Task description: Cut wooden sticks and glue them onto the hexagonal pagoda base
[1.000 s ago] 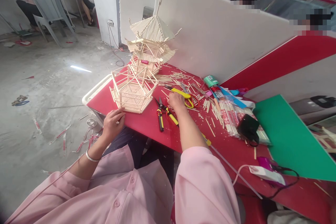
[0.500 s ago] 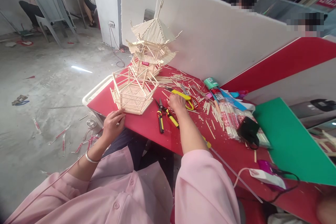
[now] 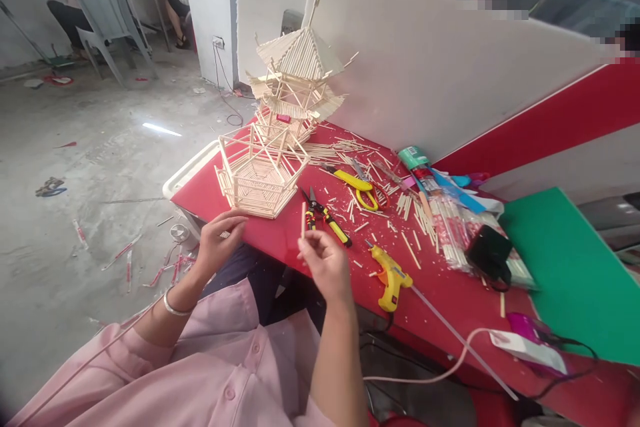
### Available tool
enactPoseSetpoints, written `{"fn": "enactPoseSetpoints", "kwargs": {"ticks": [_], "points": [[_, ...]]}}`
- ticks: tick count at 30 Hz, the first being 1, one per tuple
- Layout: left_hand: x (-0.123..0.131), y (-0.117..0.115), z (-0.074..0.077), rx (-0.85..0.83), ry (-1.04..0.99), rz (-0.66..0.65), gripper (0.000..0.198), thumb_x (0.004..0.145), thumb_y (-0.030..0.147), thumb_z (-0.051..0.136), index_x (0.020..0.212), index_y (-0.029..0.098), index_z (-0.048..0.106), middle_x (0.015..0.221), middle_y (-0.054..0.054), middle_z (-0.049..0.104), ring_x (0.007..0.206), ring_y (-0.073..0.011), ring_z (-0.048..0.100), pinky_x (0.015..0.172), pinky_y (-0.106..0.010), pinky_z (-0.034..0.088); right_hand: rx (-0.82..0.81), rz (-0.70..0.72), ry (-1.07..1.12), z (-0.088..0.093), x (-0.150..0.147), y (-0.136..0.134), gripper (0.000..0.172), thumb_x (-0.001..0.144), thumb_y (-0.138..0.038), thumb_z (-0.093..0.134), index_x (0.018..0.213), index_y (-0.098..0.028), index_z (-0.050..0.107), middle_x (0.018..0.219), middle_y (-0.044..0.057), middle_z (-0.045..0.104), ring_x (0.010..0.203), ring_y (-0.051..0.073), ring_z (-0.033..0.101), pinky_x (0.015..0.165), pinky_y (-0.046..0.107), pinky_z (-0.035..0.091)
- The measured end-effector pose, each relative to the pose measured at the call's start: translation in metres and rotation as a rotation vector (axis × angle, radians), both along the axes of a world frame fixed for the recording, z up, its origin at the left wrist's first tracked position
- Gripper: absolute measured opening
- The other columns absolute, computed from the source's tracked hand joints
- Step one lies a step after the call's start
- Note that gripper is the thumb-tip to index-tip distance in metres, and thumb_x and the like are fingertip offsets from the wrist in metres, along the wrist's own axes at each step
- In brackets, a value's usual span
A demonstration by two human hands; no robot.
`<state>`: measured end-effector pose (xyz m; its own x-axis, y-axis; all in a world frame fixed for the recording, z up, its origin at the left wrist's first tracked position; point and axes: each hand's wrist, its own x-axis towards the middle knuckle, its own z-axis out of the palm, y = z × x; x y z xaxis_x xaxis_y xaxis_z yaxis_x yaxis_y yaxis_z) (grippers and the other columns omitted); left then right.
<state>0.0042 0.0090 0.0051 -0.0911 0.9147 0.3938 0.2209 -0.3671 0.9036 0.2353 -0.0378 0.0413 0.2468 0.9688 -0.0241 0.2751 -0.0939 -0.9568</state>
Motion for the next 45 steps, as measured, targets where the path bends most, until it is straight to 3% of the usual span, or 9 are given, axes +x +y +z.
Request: {"fn": "enactPoseSetpoints", "kwargs": {"ticks": [2,5,11,15,20,24,27,41,45], "points": [[0.003,-0.004,0.011,-0.198,-0.206,-0.107,0.019,0.085,0.036,0.068,0.083,0.02,0.078,0.089,-0.007,0.077,0.076,-0.02,0.07,0.067,-0.032,0.056,-0.009,0.065,0.048,-0.006,-0.027,-0.012,0.04,0.077,-0.056,0.072,0.093,-0.019,0.068,0.068,0.001,0.069,0.056,0.016,0.065,0.052,0.026,0.054],[0.01,-0.007,0.022,-0.497,-0.488,-0.291,0.033,0.078,0.049,0.076,0.083,0.016,0.078,0.062,-0.002,0.066,0.048,-0.0106,0.053,0.047,-0.024,0.042,0.026,0.135,0.011,-0.004,-0.056,-0.017,0.032,0.081,-0.05,0.069,0.092,-0.02,0.07,0.072,0.002,0.071,0.058,0.016,0.066,0.053,0.025,0.055],[0.023,-0.01,0.03,-0.705,-0.787,-0.45,0.043,0.062,0.051,0.087,0.073,0.012,0.073,0.049,0.002,0.055,0.04,-0.006,0.044,0.04,-0.02,0.033,0.142,0.137,-0.215,0.0,-0.074,-0.023,0.021,0.087,-0.036,0.062,0.093,-0.02,0.073,0.076,0.004,0.074,0.066,0.018,0.07,0.06,0.027,0.058],[0.027,-0.009,0.033,-0.769,-0.875,-0.421,0.039,0.061,0.044,0.09,0.067,0.013,0.067,0.05,0.002,0.054,0.043,-0.0065,0.049,0.04,-0.018,0.034,0.248,0.102,-0.268,0.002,-0.074,-0.029,0.023,0.09,-0.034,0.063,0.107,-0.022,0.072,0.084,0.004,0.075,0.071,0.017,0.071,0.062,0.027,0.059],[0.029,-0.008,0.033,-0.87,-0.933,-0.377,0.04,0.063,0.045,0.089,0.072,0.012,0.067,0.056,0.001,0.059,0.043,-0.0065,0.052,0.039,-0.017,0.036,0.436,0.26,-0.302,0.005,-0.072,-0.028,0.023,0.091,-0.028,0.068,0.113,-0.029,0.072,0.099,0.004,0.074,0.085,0.018,0.072,0.067,0.027,0.061],[0.029,-0.007,0.036,-0.912,-0.978,-0.36,0.035,0.062,0.038,0.09,0.072,0.012,0.07,0.059,0.0,0.062,0.043,-0.006,0.051,0.038,-0.017,0.035,0.588,0.248,-0.417,-0.001,-0.069,-0.023,0.029,0.093,-0.016,0.063,0.116,-0.032,0.072,0.096,0.004,0.074,0.087,0.018,0.072,0.08,0.032,0.061],[0.028,-0.007,0.038,-0.945,-0.975,-0.367,0.03,0.061,0.033,0.088,0.077,0.011,0.073,0.065,-0.003,0.067,0.045,-0.0059,0.051,0.039,-0.017,0.036,0.671,0.265,-0.461,-0.004,-0.068,-0.018,0.039,0.092,-0.011,0.065,0.123,-0.033,0.07,0.093,0.004,0.074,0.084,0.017,0.07,0.077,0.031,0.061],[0.027,-0.001,0.036,-1.024,-0.919,-0.311,0.033,0.064,0.039,0.084,0.077,0.011,0.072,0.058,0.0,0.058,0.041,-0.0039,0.042,0.036,-0.016,0.02,0.726,0.239,-0.511,-0.007,-0.071,0.001,0.049,0.091,-0.008,0.065,0.132,-0.036,0.065,0.092,0.003,0.072,0.085,0.017,0.068,0.075,0.03,0.059],[0.024,0.001,0.038,-0.999,-0.914,-0.269,0.038,0.065,0.044,0.083,0.076,0.011,0.07,0.052,0.003,0.05,0.039,-0.0039,0.038,0.035,-0.016,0.018,0.781,0.208,-0.502,-0.005,-0.079,0.01,0.045,0.089,-0.006,0.068,0.127,-0.029,0.068,0.092,0.003,0.072,0.084,0.014,0.067,0.073,0.025,0.057]]}}
